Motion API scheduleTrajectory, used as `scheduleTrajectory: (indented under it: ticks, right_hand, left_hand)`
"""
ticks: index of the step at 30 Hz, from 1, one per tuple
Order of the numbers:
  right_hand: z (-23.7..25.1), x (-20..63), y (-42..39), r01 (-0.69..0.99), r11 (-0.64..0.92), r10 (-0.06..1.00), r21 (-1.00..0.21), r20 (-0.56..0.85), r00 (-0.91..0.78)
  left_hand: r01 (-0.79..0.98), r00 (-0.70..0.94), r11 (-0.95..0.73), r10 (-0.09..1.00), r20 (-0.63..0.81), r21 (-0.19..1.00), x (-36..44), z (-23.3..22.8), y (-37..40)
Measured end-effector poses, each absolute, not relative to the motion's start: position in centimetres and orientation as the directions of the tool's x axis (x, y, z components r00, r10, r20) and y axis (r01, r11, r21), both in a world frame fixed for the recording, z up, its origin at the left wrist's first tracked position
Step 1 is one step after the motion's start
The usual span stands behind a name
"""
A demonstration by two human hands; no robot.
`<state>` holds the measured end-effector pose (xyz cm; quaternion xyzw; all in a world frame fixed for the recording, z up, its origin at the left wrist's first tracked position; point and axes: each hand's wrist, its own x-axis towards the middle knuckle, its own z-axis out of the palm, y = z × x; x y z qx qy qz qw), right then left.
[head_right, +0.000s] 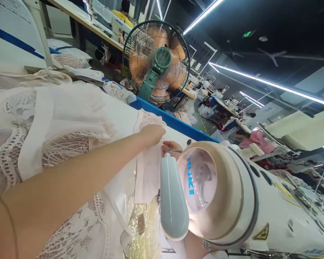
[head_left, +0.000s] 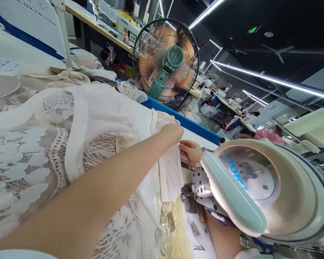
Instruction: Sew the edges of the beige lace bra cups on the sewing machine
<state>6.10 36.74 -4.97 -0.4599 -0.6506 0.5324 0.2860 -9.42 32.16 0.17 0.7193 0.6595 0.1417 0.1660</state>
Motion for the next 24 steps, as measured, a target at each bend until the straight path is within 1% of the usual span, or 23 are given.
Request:
scheduleTrajectory:
  ticks: [3, 7, 10, 14, 17, 24]
  right_hand:
    - [-4.4, 6.1, 36.3, 0.213, -0.028, 0.872, -0.977, -0.128, -0.472]
    - [-3.6, 5.7, 35.7, 0.166, -0.089, 0.853, -0.982, -0.162, -0.497]
    - [-3.2, 5.3, 35.4, 0.150, -0.113, 0.862, -0.982, -0.172, -0.476]
    - [-3.0, 4.9, 35.2, 0.159, -0.111, 0.876, -0.981, -0.172, -0.450]
    - [-2.9, 4.8, 35.2, 0.200, -0.103, 0.879, -0.974, -0.183, -0.441]
    - [-3.1, 4.4, 35.0, 0.267, -0.049, 0.872, -0.962, -0.172, -0.459]
  left_hand:
    - [0.856, 0.229, -0.197, 0.973, -0.009, 0.479, -9.7, -0.8, 32.6]
    - [0.805, 0.350, -0.265, 0.935, -0.064, 0.531, -11.0, -2.1, 33.1]
    - [0.784, 0.408, -0.307, 0.910, -0.075, 0.539, -11.6, -2.7, 34.0]
    - [0.787, 0.399, -0.314, 0.916, -0.051, 0.532, -11.8, -3.3, 35.0]
    - [0.772, 0.387, -0.306, 0.922, -0.030, 0.557, -12.2, -3.2, 35.0]
    - [0.761, 0.334, -0.235, 0.941, -0.056, 0.604, -12.4, -0.9, 33.4]
